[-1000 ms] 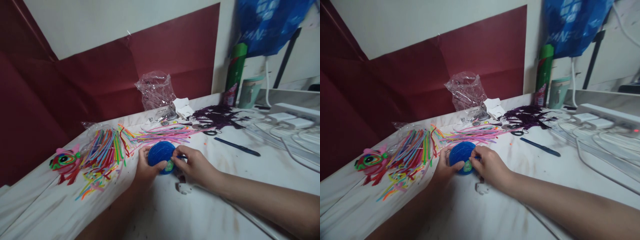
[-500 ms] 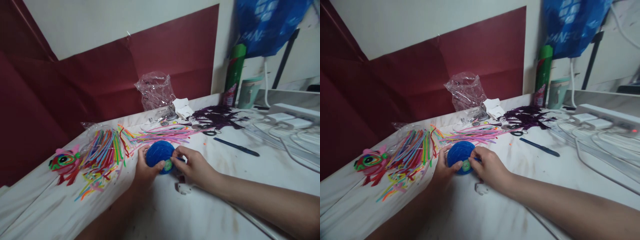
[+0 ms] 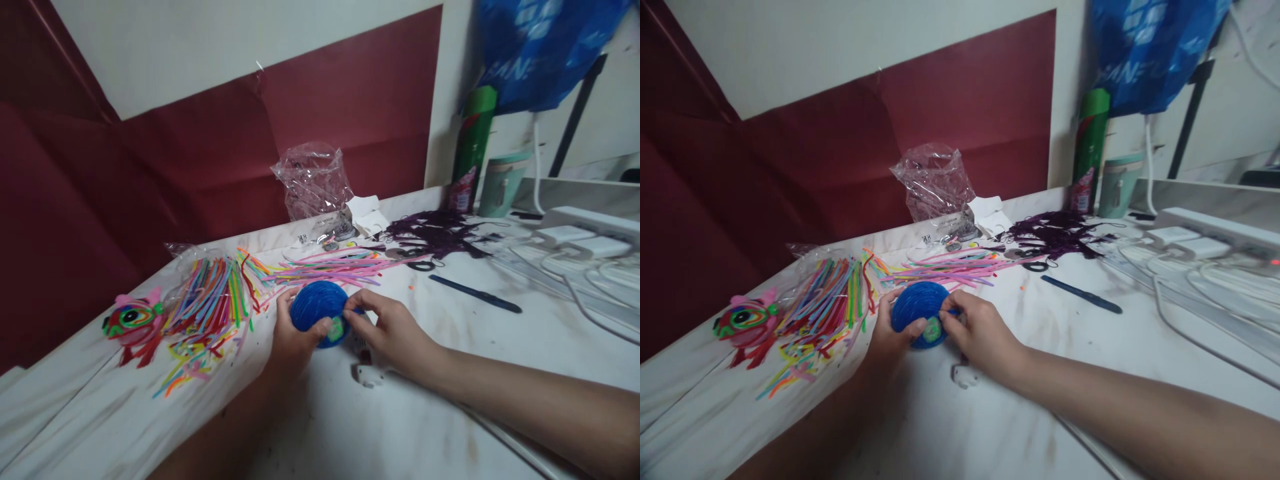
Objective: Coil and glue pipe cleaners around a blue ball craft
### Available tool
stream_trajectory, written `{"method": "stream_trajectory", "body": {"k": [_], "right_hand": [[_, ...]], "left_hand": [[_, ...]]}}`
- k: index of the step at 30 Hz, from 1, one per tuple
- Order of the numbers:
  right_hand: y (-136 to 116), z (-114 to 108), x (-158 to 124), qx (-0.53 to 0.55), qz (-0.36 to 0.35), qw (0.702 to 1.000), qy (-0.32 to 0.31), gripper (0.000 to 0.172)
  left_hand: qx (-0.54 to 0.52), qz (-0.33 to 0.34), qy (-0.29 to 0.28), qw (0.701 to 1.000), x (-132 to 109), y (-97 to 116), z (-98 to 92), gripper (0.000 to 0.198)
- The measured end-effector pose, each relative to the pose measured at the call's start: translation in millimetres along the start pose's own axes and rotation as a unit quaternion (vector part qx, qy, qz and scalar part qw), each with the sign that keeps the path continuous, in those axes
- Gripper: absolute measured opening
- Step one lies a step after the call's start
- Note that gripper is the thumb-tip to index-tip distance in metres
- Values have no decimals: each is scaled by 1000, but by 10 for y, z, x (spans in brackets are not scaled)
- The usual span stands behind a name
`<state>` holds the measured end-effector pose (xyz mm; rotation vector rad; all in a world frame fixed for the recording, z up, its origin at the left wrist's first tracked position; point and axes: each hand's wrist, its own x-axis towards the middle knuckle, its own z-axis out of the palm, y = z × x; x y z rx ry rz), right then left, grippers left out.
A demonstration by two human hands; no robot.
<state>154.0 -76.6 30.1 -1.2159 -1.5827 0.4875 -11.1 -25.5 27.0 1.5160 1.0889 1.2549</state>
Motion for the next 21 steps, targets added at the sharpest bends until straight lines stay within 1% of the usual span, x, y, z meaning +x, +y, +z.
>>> {"method": "stream_trajectory", "body": {"k": [5, 12, 18, 21], "right_hand": [[-7, 7, 3, -5, 1, 1000, -7, 13], [-18, 21, -2, 2, -6, 1000, -7, 13], [-1, 19, 9, -5, -11, 1000, 3, 12], [13, 20, 1, -22, -17, 1000, -7, 12]], "left_hand": [[-16, 7, 8, 1000, -7, 13, 13, 71], [-4, 25, 17, 1000, -20, -32, 20, 71], [3, 0, 32, 999, -18, -73, 39, 79], [16, -16, 21, 1000, -5, -73, 33, 75]]}}
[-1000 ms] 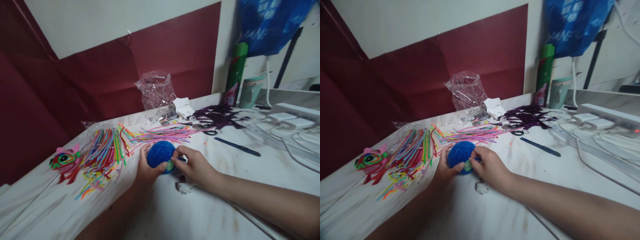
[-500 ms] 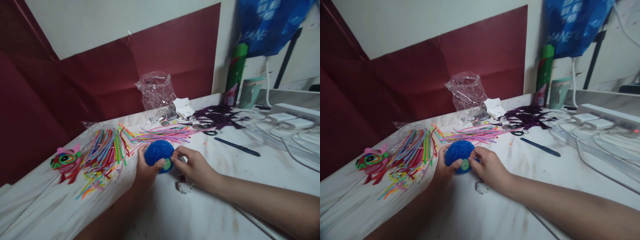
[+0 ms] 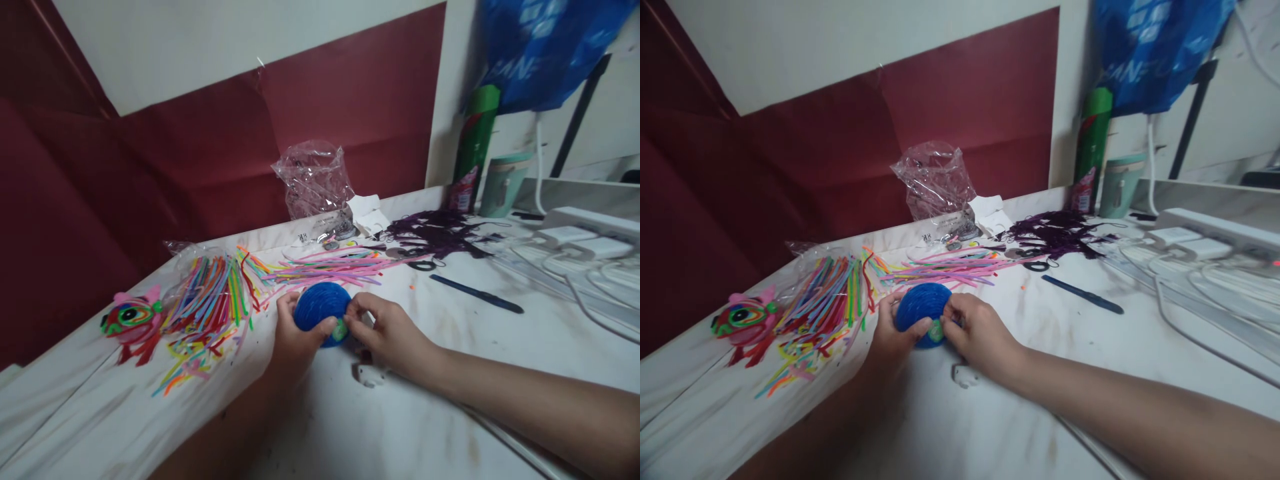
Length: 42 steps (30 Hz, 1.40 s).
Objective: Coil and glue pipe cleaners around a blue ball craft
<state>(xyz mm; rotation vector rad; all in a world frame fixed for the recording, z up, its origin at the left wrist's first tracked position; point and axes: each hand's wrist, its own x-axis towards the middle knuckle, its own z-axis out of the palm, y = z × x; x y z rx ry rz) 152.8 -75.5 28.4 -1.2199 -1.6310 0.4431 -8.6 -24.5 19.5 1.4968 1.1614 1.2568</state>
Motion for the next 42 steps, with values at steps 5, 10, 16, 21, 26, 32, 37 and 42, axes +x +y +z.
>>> {"method": "stream_trajectory", "body": {"k": [5, 10, 16, 21, 26, 32, 37, 42], "right_hand": [[25, 1, -3, 15, 33, 999, -5, 8], [30, -7, -2, 25, 30, 999, -6, 9], [-6, -18, -6, 34, 41, 999, -10, 10], [-28, -25, 3, -3, -4, 1000, -2, 11], [5, -4, 17, 14, 19, 1000, -7, 10], [-5, -60, 55, 76, 37, 996, 26, 19], [-42, -112, 79, 58, 29, 996, 55, 20], [-12, -82, 60, 56, 6, 997, 45, 15]], "left_hand": [[2, -8, -22, 1000, 10, 50, -13, 71], [-1, -8, -8, 1000, 6, 84, -10, 68], [4, 9, -12, 1000, 4, 48, -8, 74], [-6, 7, -10, 1000, -30, 60, 16, 79], [-32, -29, -3, 999, -6, 56, 18, 75], [-95, -68, -6, 993, 64, -13, -10, 68], [-148, -106, -28, 983, 64, 15, -19, 61], [-155, -104, -44, 981, 41, 22, -14, 57]]}}
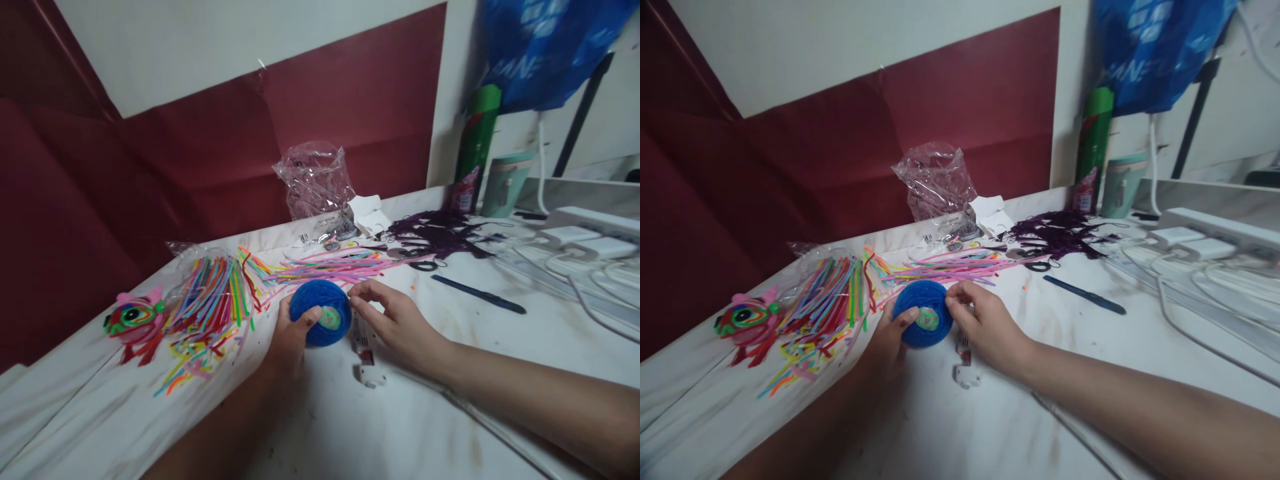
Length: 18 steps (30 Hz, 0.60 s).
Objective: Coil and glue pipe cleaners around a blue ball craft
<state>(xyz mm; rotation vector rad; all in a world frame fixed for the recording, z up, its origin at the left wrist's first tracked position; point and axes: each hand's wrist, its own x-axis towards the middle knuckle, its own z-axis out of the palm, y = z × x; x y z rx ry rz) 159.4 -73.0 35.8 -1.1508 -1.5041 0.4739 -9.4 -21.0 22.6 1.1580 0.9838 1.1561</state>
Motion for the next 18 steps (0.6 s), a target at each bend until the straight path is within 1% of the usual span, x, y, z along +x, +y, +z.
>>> {"method": "stream_trajectory", "body": {"k": [4, 6, 12, 18], "right_hand": [[19, 28, -25, -16, -31, 999, -13, 9], [21, 37, -37, -28, -41, 999, -19, 11], [26, 57, -71, -14, 8, 999, -46, 11], [28, 67, -57, -23, 14, 998, -49, 11]], "left_hand": [[13, 24, -9, 1000, -11, -19, 11, 61], [25, 31, -6, 999, -17, -19, 18, 64], [58, 53, 15, 997, -43, -8, 45, 66], [87, 63, 29, 994, -62, -21, 59, 64]]}}
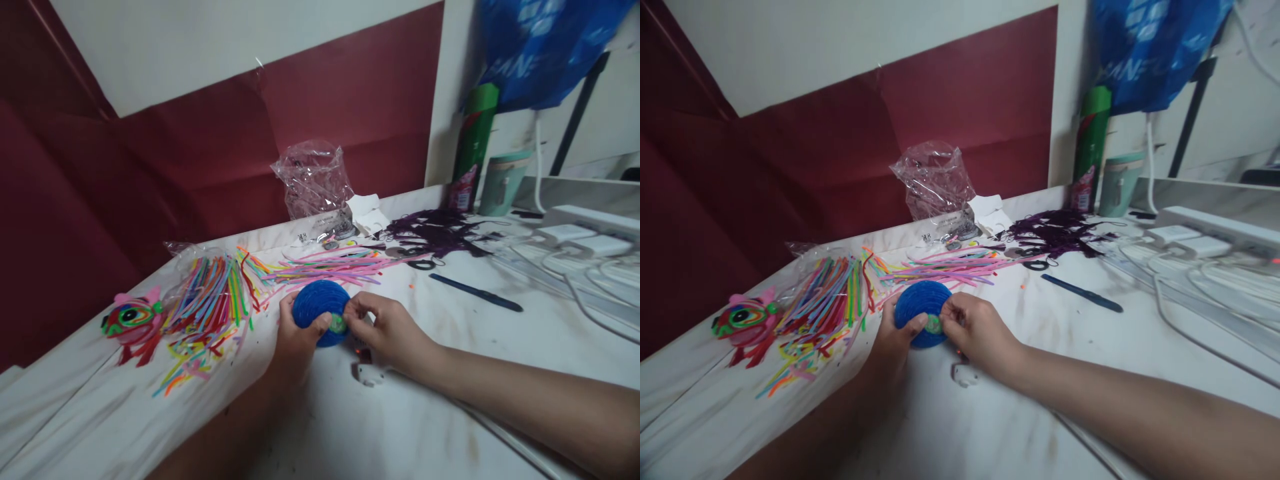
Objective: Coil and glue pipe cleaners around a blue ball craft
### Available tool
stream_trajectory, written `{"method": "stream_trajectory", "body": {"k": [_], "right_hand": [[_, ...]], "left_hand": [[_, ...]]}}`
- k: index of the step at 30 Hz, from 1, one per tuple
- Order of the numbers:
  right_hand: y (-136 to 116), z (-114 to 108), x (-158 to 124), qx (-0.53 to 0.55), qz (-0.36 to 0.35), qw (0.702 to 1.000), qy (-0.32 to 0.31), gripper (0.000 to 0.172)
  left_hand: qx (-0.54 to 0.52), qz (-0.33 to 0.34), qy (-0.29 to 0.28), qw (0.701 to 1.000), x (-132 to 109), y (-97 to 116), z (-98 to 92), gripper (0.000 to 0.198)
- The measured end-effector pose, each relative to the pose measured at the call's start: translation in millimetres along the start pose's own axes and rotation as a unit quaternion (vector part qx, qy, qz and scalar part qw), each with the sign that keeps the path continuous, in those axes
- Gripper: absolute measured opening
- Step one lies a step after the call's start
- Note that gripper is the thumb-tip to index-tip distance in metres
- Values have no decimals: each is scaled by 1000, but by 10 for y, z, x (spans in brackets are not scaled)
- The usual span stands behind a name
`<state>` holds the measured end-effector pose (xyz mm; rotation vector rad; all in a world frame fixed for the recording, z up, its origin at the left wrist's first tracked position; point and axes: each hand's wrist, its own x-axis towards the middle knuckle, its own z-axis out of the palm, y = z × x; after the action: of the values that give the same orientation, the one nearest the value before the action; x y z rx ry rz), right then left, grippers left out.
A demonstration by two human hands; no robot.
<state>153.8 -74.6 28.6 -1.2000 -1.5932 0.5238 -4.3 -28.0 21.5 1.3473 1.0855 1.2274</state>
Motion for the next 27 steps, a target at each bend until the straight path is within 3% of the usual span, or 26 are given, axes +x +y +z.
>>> {"method": "stream_trajectory", "body": {"k": [5, 10, 14, 23, 27], "right_hand": [[11, -16, 21, -30, -24, 999, 15, 12], [-10, -21, -1, -76, -60, 995, 5, 13], [-27, 1, -34, -97, -80, 992, -3, 15], [-18, -20, -31, -81, -71, 994, 9, 14], [-22, -38, -22, -77, -63, 995, 12, 13]], "left_hand": [[24, 10, 1, 1000, -8, 16, 6, 67], [36, 10, 3, 999, 8, 29, -1, 58], [36, -4, 15, 999, 35, 31, -23, 64], [56, 28, 3, 998, 56, -5, -38, 53], [2, 29, -31, 999, 85, -80, -74, 45]]}}
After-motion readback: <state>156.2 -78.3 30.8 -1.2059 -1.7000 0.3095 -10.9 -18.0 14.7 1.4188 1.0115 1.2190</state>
